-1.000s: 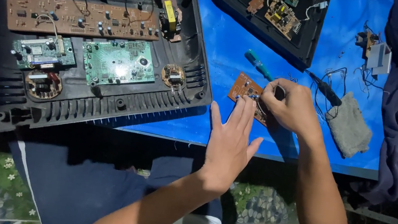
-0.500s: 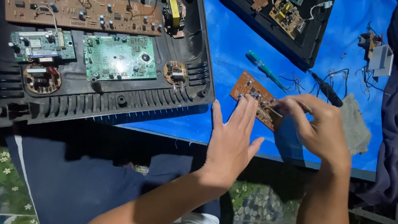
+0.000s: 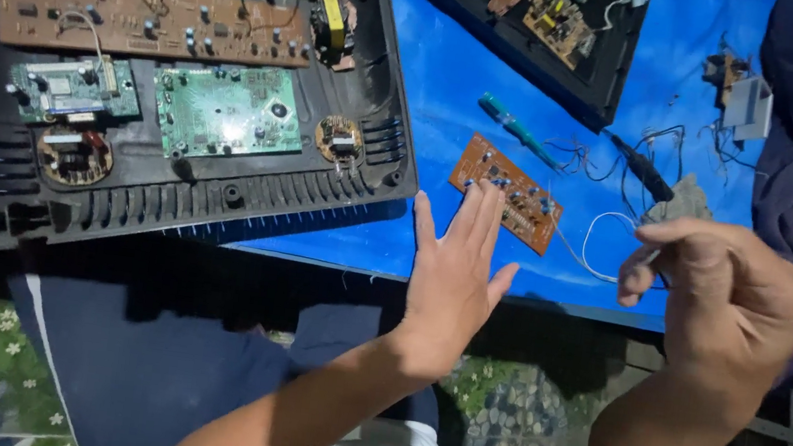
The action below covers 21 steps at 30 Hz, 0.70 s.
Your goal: The person works on the internal components of a disassembled electronic device, connecting wires to circuit boards and adjusting components within the casing. They handle wires, circuit boards, and a fan assembly while seated on the floor.
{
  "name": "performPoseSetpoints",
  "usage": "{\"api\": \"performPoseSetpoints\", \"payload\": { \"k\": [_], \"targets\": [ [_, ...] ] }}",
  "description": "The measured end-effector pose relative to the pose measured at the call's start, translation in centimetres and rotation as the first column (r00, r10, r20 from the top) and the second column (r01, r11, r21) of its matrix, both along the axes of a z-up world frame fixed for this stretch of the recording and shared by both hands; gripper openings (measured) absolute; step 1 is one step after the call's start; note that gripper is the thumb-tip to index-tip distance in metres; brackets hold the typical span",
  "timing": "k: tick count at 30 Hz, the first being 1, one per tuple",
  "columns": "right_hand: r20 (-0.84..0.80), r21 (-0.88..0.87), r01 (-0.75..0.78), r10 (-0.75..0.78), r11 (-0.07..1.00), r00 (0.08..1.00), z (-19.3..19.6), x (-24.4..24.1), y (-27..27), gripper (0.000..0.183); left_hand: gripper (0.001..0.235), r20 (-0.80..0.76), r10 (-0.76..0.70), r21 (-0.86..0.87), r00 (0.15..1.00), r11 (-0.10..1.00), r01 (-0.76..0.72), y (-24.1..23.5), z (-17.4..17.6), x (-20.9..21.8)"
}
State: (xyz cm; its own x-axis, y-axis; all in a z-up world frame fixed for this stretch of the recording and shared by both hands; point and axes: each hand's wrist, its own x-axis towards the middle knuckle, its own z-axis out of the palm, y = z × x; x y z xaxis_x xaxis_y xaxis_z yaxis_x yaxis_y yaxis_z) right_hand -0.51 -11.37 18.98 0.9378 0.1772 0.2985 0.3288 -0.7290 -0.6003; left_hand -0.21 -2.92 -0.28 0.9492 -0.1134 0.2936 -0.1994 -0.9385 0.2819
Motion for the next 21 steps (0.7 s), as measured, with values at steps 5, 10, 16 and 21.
{"api": "performPoseSetpoints", "payload": {
  "k": [5, 10, 16, 21],
  "targets": [
    [-0.044, 0.059, -0.013, 0.016, 0.998, 0.999, -2.0, 0.5, -0.3, 0.019, 0.074, 0.092, -0.118, -0.228, 0.989, 0.964, 0.136, 2.2, 0.5, -0.4],
    [-0.057, 0.120, 0.044, -0.037, 0.992, 0.998, -4.9, 0.4, -0.3, 0.019, 0.070, 0.212, -0.256, -0.785, 0.943, 0.531, 0.321, 6.6, 4.4, -2.5],
    [-0.117, 0.210, 0.029, -0.004, 0.977, 0.993, -8.9, -0.9, 2.1, 0.018, 0.031, 0.107, -0.291, -0.993, 0.951, -0.083, 0.086, 9.2, 6.0, -5.2],
    [-0.240, 0.308, 0.129, -0.054, 0.943, 0.969, -10.1, -2.5, 3.3, 0.018, 0.024, 0.023, -0.108, -0.993, 0.994, -0.120, 0.010, 11.4, 6.3, -6.5]
  ]
}}
